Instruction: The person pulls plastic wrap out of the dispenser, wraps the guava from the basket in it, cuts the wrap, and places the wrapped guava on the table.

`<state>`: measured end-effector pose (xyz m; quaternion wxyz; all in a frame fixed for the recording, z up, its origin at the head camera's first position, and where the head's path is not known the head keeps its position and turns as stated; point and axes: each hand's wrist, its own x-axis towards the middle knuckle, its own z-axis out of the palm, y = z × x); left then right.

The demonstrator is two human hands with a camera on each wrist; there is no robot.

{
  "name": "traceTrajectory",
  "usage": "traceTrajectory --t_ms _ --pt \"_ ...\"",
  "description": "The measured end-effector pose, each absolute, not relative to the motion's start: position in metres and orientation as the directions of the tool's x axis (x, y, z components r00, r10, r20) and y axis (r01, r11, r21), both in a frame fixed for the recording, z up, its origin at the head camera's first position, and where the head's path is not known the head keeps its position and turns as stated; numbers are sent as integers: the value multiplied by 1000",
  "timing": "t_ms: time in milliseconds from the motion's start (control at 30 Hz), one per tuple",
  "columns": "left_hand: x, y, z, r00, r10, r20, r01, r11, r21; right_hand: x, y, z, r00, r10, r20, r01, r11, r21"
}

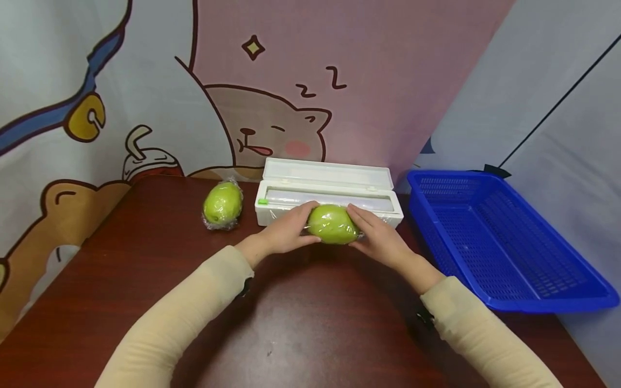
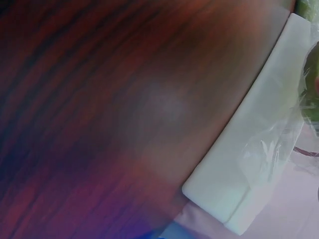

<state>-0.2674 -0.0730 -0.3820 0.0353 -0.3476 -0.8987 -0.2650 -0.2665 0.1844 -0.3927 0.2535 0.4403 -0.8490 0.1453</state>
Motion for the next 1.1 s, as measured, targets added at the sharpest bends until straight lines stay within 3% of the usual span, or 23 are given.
traceTrajectory --t_ms 200,333,533,800,1100 --pt "-267 -73 -385 -749 606 267 648 588 485 -266 185 -392 -568 -667 483 -797 592 -119" --pt "-268 -75 -385 -750 607 262 646 586 489 -269 184 -392 -555 -700 449 -810 578 -101" --pt "-269 -74 -385 -740 616 270 656 573 491 -274 183 -394 -531 -674 514 -812 579 -81" --pt "-266 -68 -389 -773 573 272 623 607 494 -270 183 -390 -658 -614 435 -735 650 -194" --pt "-266 -66 -391 -777 548 309 623 604 497 -270 186 -391 -628 -642 440 -762 624 -177"
